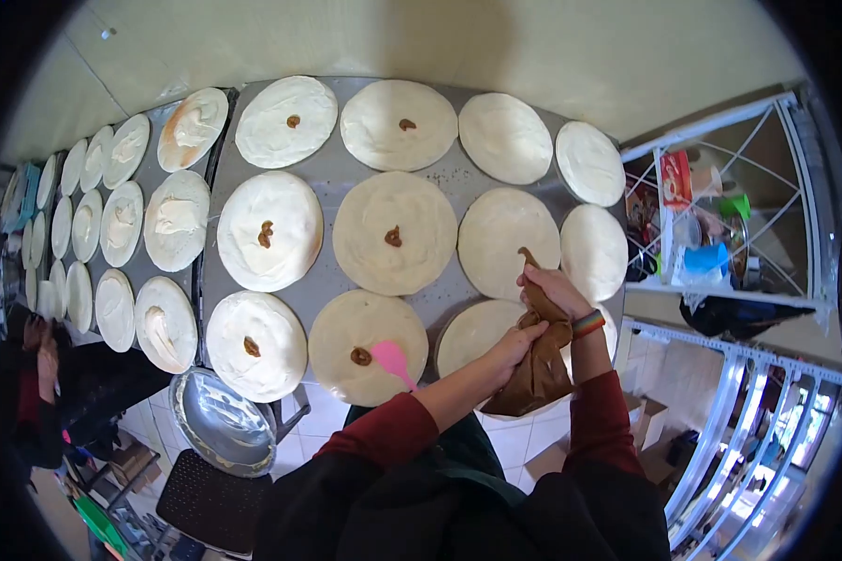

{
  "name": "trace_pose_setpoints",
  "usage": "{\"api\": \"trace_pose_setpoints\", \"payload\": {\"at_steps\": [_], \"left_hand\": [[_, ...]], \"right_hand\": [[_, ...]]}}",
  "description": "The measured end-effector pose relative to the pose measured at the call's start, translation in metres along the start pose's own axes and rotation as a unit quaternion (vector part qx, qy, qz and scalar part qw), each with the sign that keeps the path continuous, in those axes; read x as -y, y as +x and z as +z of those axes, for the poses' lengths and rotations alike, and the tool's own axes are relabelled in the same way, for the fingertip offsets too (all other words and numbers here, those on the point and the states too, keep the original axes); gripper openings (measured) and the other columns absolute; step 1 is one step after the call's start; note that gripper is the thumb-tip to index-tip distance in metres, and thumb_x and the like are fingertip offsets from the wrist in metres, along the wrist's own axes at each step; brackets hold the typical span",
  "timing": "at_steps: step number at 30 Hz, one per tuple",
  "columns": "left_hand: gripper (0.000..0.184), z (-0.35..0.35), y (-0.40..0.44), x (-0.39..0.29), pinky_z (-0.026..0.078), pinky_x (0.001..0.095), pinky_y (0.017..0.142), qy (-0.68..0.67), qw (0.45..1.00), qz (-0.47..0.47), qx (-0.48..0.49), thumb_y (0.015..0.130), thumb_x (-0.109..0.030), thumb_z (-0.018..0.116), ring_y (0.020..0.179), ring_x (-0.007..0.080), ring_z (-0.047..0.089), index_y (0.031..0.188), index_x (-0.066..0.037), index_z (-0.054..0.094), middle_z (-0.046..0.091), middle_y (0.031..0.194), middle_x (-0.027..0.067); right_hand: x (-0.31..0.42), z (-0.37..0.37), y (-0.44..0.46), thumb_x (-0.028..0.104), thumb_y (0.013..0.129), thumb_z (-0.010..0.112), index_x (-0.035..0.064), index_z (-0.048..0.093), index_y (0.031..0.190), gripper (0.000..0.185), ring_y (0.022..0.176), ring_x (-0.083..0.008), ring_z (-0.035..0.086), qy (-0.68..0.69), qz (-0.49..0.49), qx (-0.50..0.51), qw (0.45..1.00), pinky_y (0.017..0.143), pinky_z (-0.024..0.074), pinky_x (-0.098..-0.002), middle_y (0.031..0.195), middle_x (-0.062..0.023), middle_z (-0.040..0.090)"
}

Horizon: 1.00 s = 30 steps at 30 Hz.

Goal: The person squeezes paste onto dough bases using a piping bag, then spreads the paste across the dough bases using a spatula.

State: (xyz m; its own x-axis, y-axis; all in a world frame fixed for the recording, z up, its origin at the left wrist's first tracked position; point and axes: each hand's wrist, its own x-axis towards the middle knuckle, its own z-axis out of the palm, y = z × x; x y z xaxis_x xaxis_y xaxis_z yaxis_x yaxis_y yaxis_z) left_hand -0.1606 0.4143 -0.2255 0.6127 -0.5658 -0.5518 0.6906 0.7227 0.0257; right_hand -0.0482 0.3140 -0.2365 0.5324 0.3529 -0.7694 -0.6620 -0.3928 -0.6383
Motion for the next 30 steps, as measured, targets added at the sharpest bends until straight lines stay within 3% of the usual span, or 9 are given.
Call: {"api": "trace_pose_setpoints", "payload": {"at_steps": [4,7,9,13,16,19,21,24,30], "left_hand": [[0.035,0.004,0.022,0.003,0.048,0.0286,0.067,-0.01,1.0,-0.001,0.002,0.084,-0.024,0.051,0.079,0.0161,0.057,0.113,-0.007,0.042,0.057,0.094,0.0065],[0.04,0.024,0.021,0.003,0.045,0.0285,0.077,0.04,0.997,0.054,-0.034,0.085,-0.023,0.05,0.091,0.0175,0.054,0.119,-0.007,0.037,0.054,0.103,0.008],[0.044,0.031,0.023,0.003,0.043,0.0278,0.082,0.081,0.986,0.148,0.008,0.086,-0.023,0.048,0.098,0.0184,0.051,0.123,-0.006,0.032,0.05,0.11,0.009],[0.044,0.043,0.045,-0.014,0.042,0.0279,0.083,0.106,0.977,0.183,-0.007,0.086,-0.023,0.047,0.1,0.0175,0.05,0.124,-0.006,0.032,0.048,0.113,0.0085],[0.045,0.061,0.066,-0.061,0.044,0.0285,0.081,0.05,0.987,0.153,0.018,0.086,-0.023,0.048,0.098,0.0178,0.051,0.124,-0.006,0.032,0.05,0.111,0.0082],[0.039,0.065,0.097,-0.106,0.048,0.0298,0.073,0.047,0.988,0.144,-0.011,0.085,-0.024,0.05,0.087,0.0179,0.056,0.117,-0.006,0.04,0.055,0.1,0.0074],[0.03,0.063,0.114,-0.128,0.05,0.0312,0.062,0.001,0.993,0.119,0.02,0.084,-0.025,0.051,0.072,0.018,0.059,0.107,-0.007,0.047,0.058,0.086,0.0062],[0.024,0.062,0.125,-0.148,0.05,0.0311,0.058,-0.041,0.992,0.113,0.029,0.083,-0.026,0.051,0.064,0.0175,0.058,0.1,-0.009,0.05,0.058,0.078,0.005],[0.029,0.065,0.13,-0.155,0.05,0.0302,0.059,-0.029,0.992,0.122,0.027,0.082,-0.026,0.053,0.067,0.0164,0.058,0.105,-0.008,0.048,0.059,0.082,0.0056]], "right_hand": [[0.001,-0.02,0.007,0.032,0.086,0.046,0.0023,0.056,0.083,0.032,0.055,-0.0093,0.05,-0.016,0.018,0.03,0.999,0.05,0.0407,-0.0217,0.064,-0.0034,0.054],[0.013,-0.024,-0.007,0.03,0.087,0.046,0.003,0.055,0.087,0.029,0.059,-0.0058,0.046,0.016,-0.071,0.052,0.996,0.052,0.0371,-0.0188,0.067,-0.0001,0.05],[0.025,-0.024,-0.016,0.03,0.087,0.045,0.0019,0.053,0.089,0.03,0.057,-0.0069,0.047,0.039,-0.101,0.057,0.992,0.05,0.0381,-0.0191,0.067,-0.0013,0.05],[0.061,-0.037,-0.005,0.034,0.087,0.046,0.0009,0.051,0.093,0.034,0.056,-0.0077,0.048,0.02,-0.138,0.054,0.989,0.05,0.0393,-0.0188,0.067,-0.0023,0.051],[0.095,-0.055,0.036,0.036,0.084,0.049,0.002,0.054,0.089,0.034,0.056,-0.0081,0.049,-0.059,-0.13,0.068,0.987,0.051,0.0402,-0.0198,0.066,-0.0024,0.051],[0.133,-0.069,0.081,0.037,0.081,0.054,0.0039,0.057,0.084,0.033,0.056,-0.0084,0.05,-0.143,-0.108,0.075,0.981,0.052,0.0404,-0.0209,0.067,-0.0024,0.053],[0.152,-0.076,0.105,0.038,0.079,0.056,0.0036,0.058,0.083,0.035,0.059,-0.0084,0.05,-0.173,-0.084,0.076,0.978,0.053,0.04,-0.0207,0.068,-0.0017,0.053],[0.165,-0.083,0.131,0.041,0.076,0.058,0.0028,0.059,0.082,0.039,0.064,-0.0091,0.05,-0.212,-0.066,0.089,0.971,0.056,0.0399,-0.0214,0.071,-0.0014,0.055],[0.172,-0.089,0.139,0.039,0.079,0.055,0.003,0.059,0.084,0.037,0.065,-0.0082,0.049,-0.214,-0.061,0.083,0.971,0.057,0.039,-0.0205,0.073,-0.0012,0.055]]}}
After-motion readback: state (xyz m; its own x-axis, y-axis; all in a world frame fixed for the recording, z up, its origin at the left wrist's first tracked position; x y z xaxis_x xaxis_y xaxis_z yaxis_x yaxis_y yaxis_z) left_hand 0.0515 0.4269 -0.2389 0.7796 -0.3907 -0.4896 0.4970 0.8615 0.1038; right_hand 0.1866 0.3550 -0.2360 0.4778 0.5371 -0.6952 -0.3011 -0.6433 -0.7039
